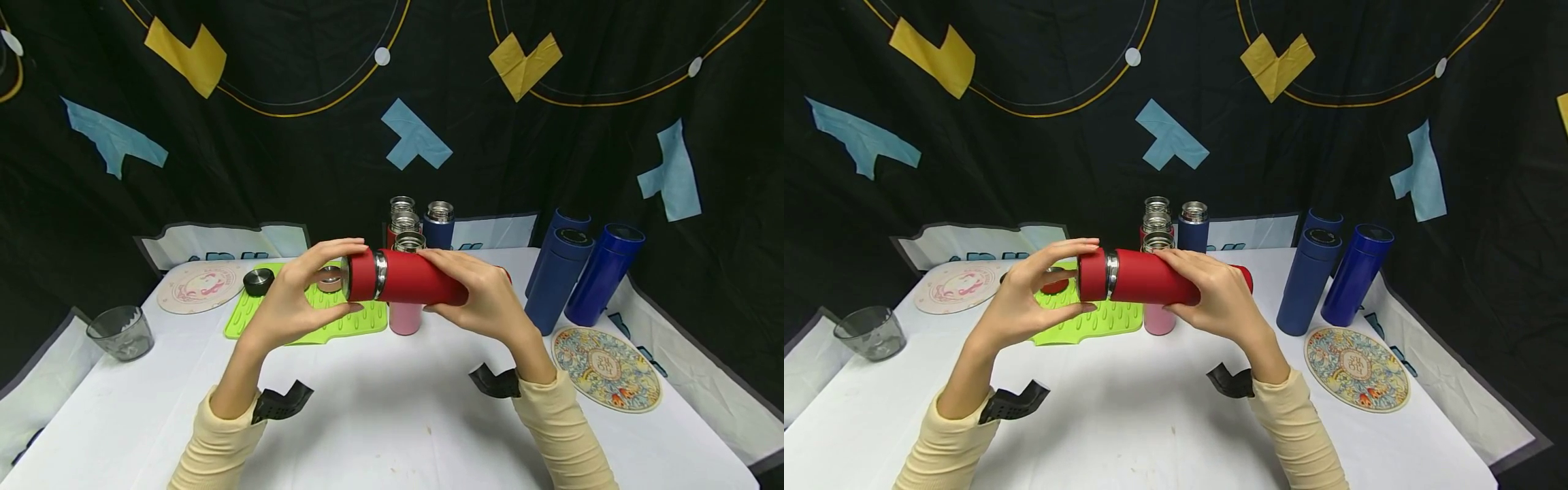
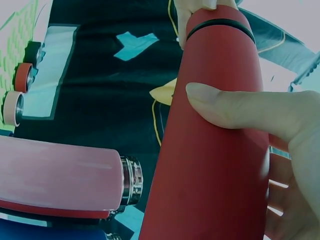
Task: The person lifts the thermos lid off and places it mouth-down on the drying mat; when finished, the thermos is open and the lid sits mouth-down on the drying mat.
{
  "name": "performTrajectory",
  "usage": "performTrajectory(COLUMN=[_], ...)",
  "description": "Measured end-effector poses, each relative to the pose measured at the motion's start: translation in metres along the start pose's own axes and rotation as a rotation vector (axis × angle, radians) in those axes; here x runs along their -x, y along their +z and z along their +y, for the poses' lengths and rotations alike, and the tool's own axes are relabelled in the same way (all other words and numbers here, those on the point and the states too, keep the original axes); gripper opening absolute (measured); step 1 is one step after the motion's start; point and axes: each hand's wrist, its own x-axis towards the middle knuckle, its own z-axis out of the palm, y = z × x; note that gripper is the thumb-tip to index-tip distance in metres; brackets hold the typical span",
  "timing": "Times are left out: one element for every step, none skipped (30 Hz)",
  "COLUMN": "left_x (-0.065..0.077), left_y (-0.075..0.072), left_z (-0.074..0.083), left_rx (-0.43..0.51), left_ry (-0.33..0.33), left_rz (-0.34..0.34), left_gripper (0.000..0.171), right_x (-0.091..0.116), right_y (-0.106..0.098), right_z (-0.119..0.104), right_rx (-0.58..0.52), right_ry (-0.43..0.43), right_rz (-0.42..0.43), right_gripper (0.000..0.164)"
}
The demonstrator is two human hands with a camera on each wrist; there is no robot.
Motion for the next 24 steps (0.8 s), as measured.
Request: performTrajectory(left_x=[-0.0003,-0.0003,-0.0004,-0.0005,-0.0006,-0.0006,-0.0005,-0.0003,-0.0002,-0.0002,-0.0002,-0.0002,-0.0002,-0.0002,-0.0001,0.0001,0.0003,0.0005,0.0008,0.0009,0.0011,0.0012,0.0013,0.0014], left_y=[0.0000,0.0000,0.0000,0.0000,0.0001,0.0001,0.0002,0.0002,0.0001,0.0002,0.0003,0.0003,0.0000,-0.0002,-0.0007,-0.0013,-0.0020,-0.0029,-0.0038,-0.0048,-0.0058,-0.0068,-0.0078,-0.0087], left_z=[-0.0002,-0.0003,-0.0003,-0.0001,0.0000,0.0002,0.0004,0.0006,0.0007,0.0009,0.0009,0.0011,0.0011,0.0011,0.0012,0.0013,0.0014,0.0013,0.0011,0.0011,0.0010,0.0007,0.0003,0.0000], left_rx=[0.000,0.000,0.002,0.002,0.003,0.004,0.006,0.009,0.012,0.017,0.025,0.032,0.039,0.045,0.047,0.047,0.046,0.042,0.035,0.030,0.022,0.016,0.013,0.008], left_ry=[0.011,0.018,0.020,0.020,0.017,0.011,0.003,-0.007,-0.020,-0.032,-0.045,-0.055,-0.065,-0.074,-0.081,-0.088,-0.096,-0.102,-0.111,-0.117,-0.122,-0.128,-0.131,-0.133], left_rz=[0.002,0.005,0.010,0.015,0.020,0.025,0.030,0.036,0.042,0.048,0.055,0.062,0.070,0.077,0.084,0.092,0.100,0.108,0.116,0.122,0.128,0.134,0.137,0.140], left_gripper=[0.077,0.076,0.076,0.076,0.076,0.077,0.077,0.077,0.077,0.077,0.076,0.076,0.075,0.075,0.075,0.075,0.074,0.074,0.075,0.075,0.075,0.075,0.075,0.075], right_x=[0.0003,0.0006,0.0007,0.0007,0.0007,0.0005,0.0004,0.0003,0.0002,0.0002,0.0003,0.0004,0.0005,0.0005,0.0006,0.0006,0.0007,0.0008,0.0009,0.0011,0.0013,0.0015,0.0017,0.0019], right_y=[0.0000,-0.0003,-0.0004,-0.0004,-0.0005,-0.0005,-0.0006,-0.0007,-0.0008,-0.0010,-0.0012,-0.0014,-0.0016,-0.0018,-0.0021,-0.0022,-0.0024,-0.0025,-0.0026,-0.0027,-0.0028,-0.0030,-0.0032,-0.0034], right_z=[0.0006,0.0007,0.0010,0.0011,0.0012,0.0012,0.0011,0.0010,0.0008,0.0007,0.0006,0.0005,0.0005,0.0005,0.0005,0.0006,0.0009,0.0012,0.0015,0.0019,0.0024,0.0028,0.0033,0.0037], right_rx=[-0.005,-0.008,-0.009,-0.011,-0.012,-0.013,-0.011,-0.011,-0.009,-0.007,-0.006,-0.004,-0.002,0.000,0.003,0.005,0.010,0.014,0.019,0.024,0.027,0.031,0.032,0.029], right_ry=[0.002,0.004,0.005,0.004,0.003,0.002,0.001,0.000,0.000,0.000,0.001,0.002,0.003,0.005,0.006,0.008,0.010,0.011,0.014,0.018,0.022,0.027,0.033,0.039], right_rz=[0.000,0.001,0.003,0.004,0.006,0.008,0.010,0.012,0.013,0.015,0.016,0.017,0.016,0.016,0.016,0.016,0.015,0.014,0.013,0.012,0.011,0.010,0.009,0.010], right_gripper=[0.078,0.078,0.078,0.077,0.077,0.077,0.077,0.077,0.077,0.077,0.077,0.077,0.077,0.077,0.077,0.077,0.077,0.077,0.077,0.077,0.077,0.077,0.077,0.078])
